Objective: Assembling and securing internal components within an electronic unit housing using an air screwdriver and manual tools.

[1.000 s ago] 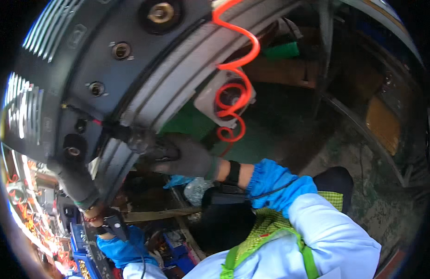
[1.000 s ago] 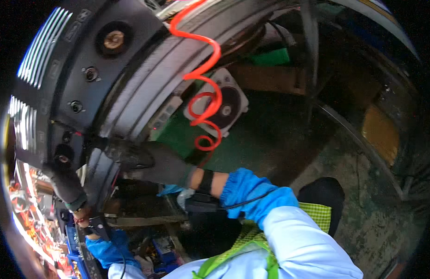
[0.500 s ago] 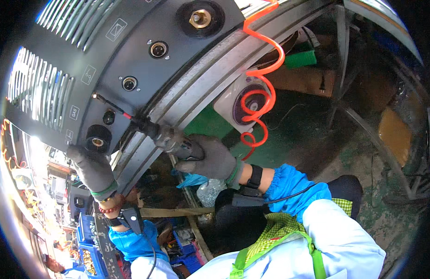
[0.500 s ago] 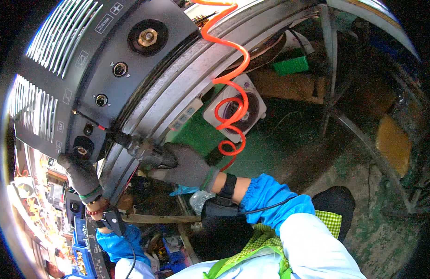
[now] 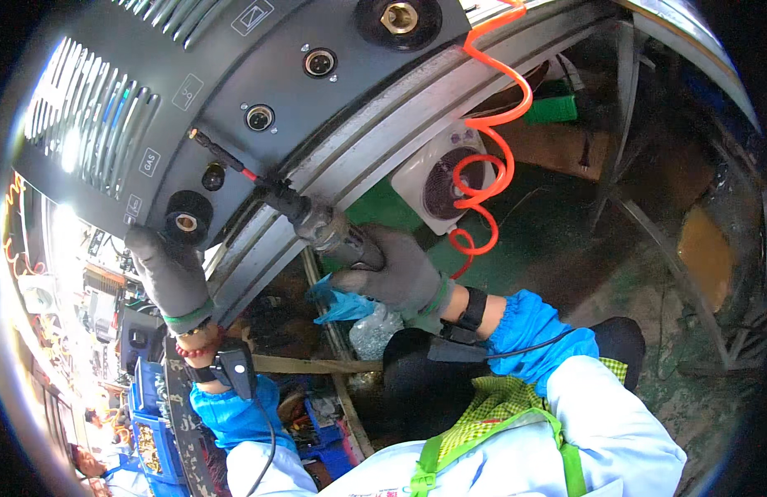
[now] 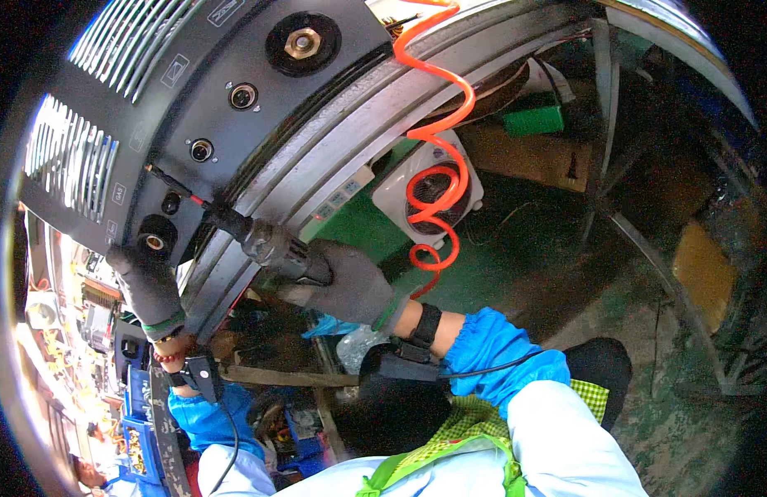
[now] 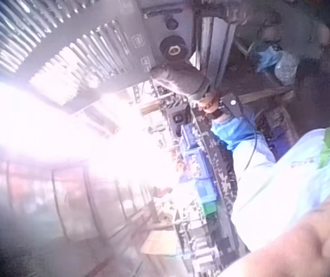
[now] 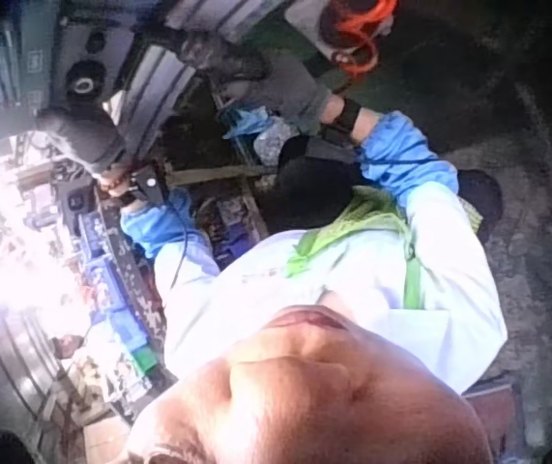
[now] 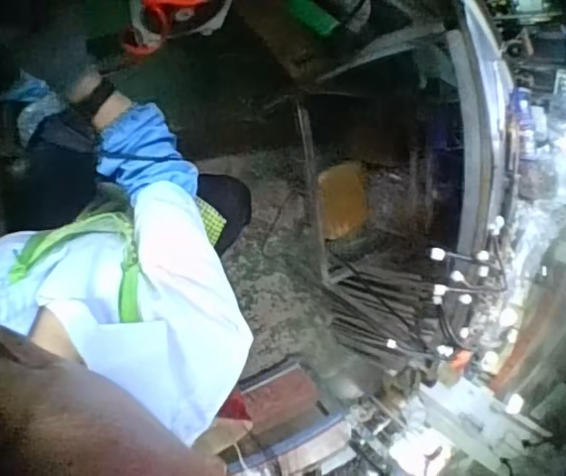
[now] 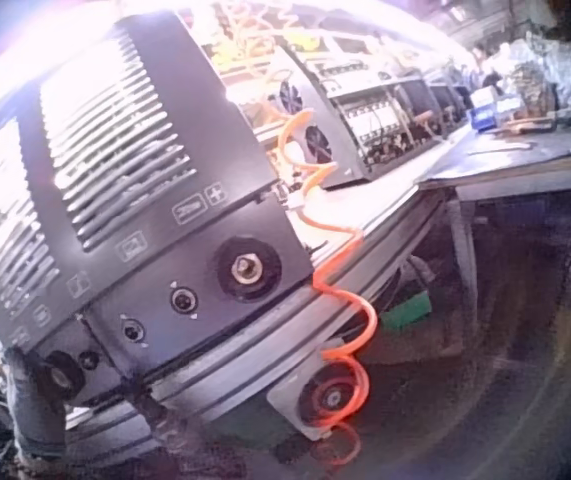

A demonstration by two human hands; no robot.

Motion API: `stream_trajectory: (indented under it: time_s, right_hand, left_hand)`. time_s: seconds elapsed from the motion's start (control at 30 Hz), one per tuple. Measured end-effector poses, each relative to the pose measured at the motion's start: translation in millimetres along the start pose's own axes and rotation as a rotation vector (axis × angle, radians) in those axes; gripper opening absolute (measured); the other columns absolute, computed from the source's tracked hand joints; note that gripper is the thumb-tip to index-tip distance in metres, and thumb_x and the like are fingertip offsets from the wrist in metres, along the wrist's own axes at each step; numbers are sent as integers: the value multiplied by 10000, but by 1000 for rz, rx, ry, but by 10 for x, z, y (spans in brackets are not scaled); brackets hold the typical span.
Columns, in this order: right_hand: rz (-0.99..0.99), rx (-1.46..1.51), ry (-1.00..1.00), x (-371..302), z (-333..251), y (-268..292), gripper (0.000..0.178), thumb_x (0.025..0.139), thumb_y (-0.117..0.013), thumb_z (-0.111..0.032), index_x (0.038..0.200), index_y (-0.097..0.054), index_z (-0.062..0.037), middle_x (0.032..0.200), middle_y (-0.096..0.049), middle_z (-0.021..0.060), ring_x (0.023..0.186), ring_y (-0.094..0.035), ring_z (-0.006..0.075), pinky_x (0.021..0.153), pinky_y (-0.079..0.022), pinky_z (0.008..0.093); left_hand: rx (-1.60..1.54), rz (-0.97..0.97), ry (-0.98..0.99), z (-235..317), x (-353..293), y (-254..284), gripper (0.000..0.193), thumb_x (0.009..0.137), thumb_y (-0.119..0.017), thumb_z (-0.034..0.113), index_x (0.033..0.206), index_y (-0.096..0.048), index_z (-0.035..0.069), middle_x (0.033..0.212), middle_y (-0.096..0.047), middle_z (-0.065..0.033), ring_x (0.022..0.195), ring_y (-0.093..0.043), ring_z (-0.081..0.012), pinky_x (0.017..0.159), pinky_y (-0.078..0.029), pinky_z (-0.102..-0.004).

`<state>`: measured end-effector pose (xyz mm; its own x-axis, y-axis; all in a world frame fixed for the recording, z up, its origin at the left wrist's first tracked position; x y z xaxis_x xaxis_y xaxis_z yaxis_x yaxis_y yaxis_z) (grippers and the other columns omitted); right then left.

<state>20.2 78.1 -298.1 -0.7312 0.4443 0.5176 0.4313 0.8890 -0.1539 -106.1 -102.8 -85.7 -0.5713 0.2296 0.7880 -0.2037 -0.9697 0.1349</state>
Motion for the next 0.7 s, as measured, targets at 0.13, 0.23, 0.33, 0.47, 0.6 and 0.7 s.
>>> stream_trajectory:
  time_s: [0.13, 0.23, 0.33, 0.47, 0.6, 0.7]
  right_hand:
    - [10, -77, -40, -27, -70, 61, 613, 714, -774, -482, 1069, -605, -11, 927, -653, 189, 887, -651, 316, 772, -501, 397]
    - [-64, -64, -89, -36, -27, 47, 604, 718, -811, -312, 1164, -568, 15, 974, -654, 125, 869, -580, 144, 808, -491, 335]
    - [12, 8, 8, -3, -35, 33, 587, 717, -779, -466, 1056, -617, -15, 932, -663, 173, 908, -657, 290, 782, -499, 386]
    - [-24, 37, -27, -7, -29, -6, 564, 726, -773, -456, 1055, -623, -22, 918, -667, 166, 889, -660, 287, 776, -502, 378]
    - [12, 150, 27, 14, 90, -29, 563, 729, -770, -453, 1069, -624, -29, 921, -669, 164, 874, -660, 293, 768, -506, 382]
    - [8, 27, -22, -12, 3, 12, 575, 727, -771, -456, 1076, -622, -25, 922, -671, 164, 874, -661, 294, 769, -506, 381]
  left_hand:
    - [-161, -27, 30, -4, -16, -123, 796, 887, -480, 646, 1372, -379, 23, 1314, -479, -139, 1173, -483, -261, 1014, -384, -411]
    - [-155, -46, 67, 52, -32, -133, 769, 889, -491, 634, 1364, -388, 39, 1304, -491, -131, 1166, -495, -255, 999, -400, -407]
    - [-146, -49, 89, 46, -29, -123, 736, 897, -491, 618, 1354, -394, 49, 1293, -500, -128, 1153, -508, -252, 984, -413, -405]
    - [-124, -14, 120, -9, -47, -82, 661, 929, -468, 578, 1331, -403, 58, 1270, -510, -130, 1116, -535, -251, 955, -434, -403]
    - [-77, -47, 16, 61, -38, -151, 677, 920, -472, 589, 1337, -397, 60, 1287, -492, -128, 1140, -520, -260, 956, -443, -417]
    - [-200, -73, 32, 87, -39, -183, 704, 907, -479, 609, 1326, -402, 48, 1298, -481, -129, 1154, -503, -267, 982, -422, -418]
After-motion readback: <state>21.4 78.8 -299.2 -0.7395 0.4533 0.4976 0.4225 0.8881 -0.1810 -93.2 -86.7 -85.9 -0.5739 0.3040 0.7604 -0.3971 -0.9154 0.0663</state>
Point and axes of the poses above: each hand's wrist, its own x-axis towards the middle knuckle, its own y-axis out of the back of the hand, z = x × y, the point moved 8 cm from there along x, towards the middle knuckle
